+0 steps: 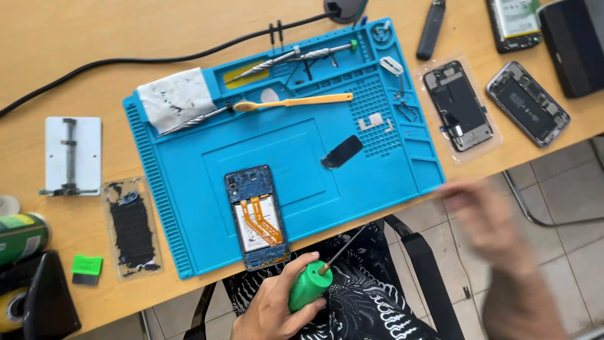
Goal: Removing old adhesive from the internal frame of a disassembled smartphone using a motorized scraping tool.
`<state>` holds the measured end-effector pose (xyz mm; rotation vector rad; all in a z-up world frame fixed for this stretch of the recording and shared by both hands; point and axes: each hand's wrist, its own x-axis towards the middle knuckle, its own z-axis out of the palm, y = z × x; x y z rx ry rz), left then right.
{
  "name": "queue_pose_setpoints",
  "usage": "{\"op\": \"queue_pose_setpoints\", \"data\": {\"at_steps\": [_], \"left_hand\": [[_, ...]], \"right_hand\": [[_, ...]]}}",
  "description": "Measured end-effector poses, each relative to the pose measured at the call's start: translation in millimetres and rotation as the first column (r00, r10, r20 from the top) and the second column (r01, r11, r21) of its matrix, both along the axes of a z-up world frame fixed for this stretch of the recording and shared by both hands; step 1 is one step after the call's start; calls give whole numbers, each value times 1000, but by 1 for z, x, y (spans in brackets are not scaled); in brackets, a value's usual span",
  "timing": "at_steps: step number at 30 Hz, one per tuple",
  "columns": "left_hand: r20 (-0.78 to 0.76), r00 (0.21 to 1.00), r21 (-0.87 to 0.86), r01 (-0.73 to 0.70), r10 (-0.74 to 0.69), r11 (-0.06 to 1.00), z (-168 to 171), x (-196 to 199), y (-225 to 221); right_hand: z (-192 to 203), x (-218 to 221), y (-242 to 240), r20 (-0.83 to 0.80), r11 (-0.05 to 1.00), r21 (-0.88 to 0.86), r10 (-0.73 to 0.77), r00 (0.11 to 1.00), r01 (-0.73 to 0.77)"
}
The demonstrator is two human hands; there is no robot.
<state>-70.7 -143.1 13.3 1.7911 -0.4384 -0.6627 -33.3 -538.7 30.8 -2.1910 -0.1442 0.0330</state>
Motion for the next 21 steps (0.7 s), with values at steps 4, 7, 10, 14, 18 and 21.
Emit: {"op": "queue_pose_setpoints", "data": {"at_steps": [4,7,10,14,18,21], "left_hand": [[4,997,-26,80,-80,996,13,17,-19],[141,990,-86,44,-32,995,16,17,-20],[280,959,-58,57,-38,997,24,21,-19],[294,954,-41,71,-56,997,23,18,-17],[298,952,3,75,-72,997,22,13,-15],[288,953,9,96,-94,995,19,12,-13]], "right_hand": [[8,10,75,133,926,112,345,929,-360],[18,17,88,193,856,200,443,876,-477],[29,26,94,204,861,228,414,887,-454],[28,31,96,226,840,279,414,882,-466],[28,34,94,220,870,242,382,898,-429],[31,35,97,201,865,255,390,899,-432]]}}
